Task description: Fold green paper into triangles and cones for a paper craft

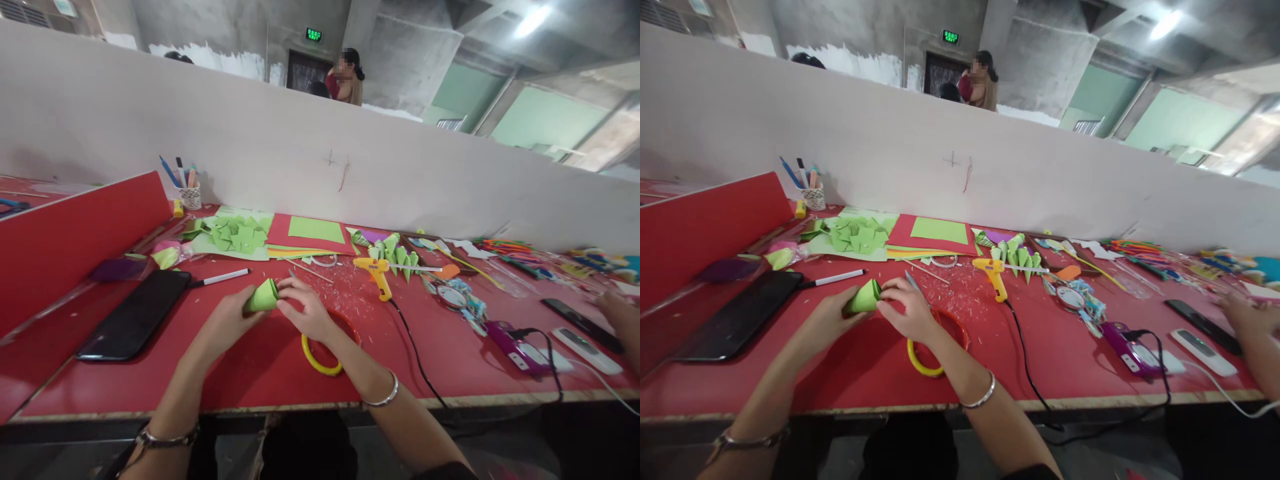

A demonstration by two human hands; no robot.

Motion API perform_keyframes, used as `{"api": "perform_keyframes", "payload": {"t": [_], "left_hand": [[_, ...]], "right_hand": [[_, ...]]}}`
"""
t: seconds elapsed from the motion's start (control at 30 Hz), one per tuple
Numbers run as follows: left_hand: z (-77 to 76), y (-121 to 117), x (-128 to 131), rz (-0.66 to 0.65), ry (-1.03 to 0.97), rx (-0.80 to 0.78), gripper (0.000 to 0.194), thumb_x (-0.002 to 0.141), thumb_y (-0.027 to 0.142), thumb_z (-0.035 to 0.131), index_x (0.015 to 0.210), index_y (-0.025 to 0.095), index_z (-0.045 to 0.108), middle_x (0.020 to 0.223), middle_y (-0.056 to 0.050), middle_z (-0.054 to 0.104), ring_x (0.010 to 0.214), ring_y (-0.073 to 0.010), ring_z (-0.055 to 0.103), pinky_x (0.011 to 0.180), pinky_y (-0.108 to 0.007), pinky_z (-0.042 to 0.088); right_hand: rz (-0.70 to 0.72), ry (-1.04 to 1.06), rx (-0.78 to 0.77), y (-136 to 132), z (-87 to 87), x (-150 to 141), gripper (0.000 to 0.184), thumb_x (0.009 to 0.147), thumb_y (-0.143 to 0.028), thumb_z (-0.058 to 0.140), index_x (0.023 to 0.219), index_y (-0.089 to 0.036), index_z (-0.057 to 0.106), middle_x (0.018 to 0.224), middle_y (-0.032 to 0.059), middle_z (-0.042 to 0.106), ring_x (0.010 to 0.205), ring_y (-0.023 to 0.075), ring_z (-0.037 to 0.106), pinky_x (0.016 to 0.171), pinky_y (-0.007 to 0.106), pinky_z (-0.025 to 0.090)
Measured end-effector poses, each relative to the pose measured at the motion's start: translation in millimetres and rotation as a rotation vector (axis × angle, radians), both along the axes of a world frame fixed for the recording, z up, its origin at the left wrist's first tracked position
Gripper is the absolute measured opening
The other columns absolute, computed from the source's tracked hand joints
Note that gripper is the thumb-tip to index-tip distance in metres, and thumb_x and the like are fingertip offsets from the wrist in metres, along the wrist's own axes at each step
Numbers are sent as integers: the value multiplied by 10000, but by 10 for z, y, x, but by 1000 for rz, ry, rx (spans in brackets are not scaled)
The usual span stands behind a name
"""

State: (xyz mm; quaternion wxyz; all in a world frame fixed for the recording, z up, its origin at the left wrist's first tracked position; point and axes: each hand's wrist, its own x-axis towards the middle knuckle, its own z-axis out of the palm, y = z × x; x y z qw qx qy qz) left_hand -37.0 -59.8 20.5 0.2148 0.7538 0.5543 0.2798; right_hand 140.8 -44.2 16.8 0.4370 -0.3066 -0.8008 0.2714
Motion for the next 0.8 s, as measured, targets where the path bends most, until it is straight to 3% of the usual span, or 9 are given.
{"api": "perform_keyframes", "payload": {"t": [0.17,0.43,0.63,0.8], "left_hand": [[16,14,6,-41,-6,-60,306,717,395,477,861,140,564,726,-34,650,616,-175,558,546,-222,375],[3,5,-10,-41,36,-58,324,732,435,488,851,141,553,716,-21,626,605,-156,523,550,-220,360],[29,-7,-31,-35,33,-6,361,781,499,393,771,156,506,633,11,532,569,-141,464,528,-225,340],[-20,6,-53,-100,13,-78,320,809,452,356,739,170,490,635,11,535,585,-147,490,541,-228,354]], "right_hand": [[74,-40,-29,5,-17,-2,132,806,-249,508,868,-186,606,942,41,550,926,146,521,860,302,412],[42,66,-93,55,-81,6,110,783,-258,536,736,-183,600,923,42,534,919,149,517,856,305,396],[-7,240,-288,140,-141,44,185,778,-329,528,685,-179,582,915,36,509,853,139,520,746,259,425],[-6,305,-397,189,-172,58,246,805,-373,467,730,-178,596,877,34,522,813,139,514,707,255,424]]}}
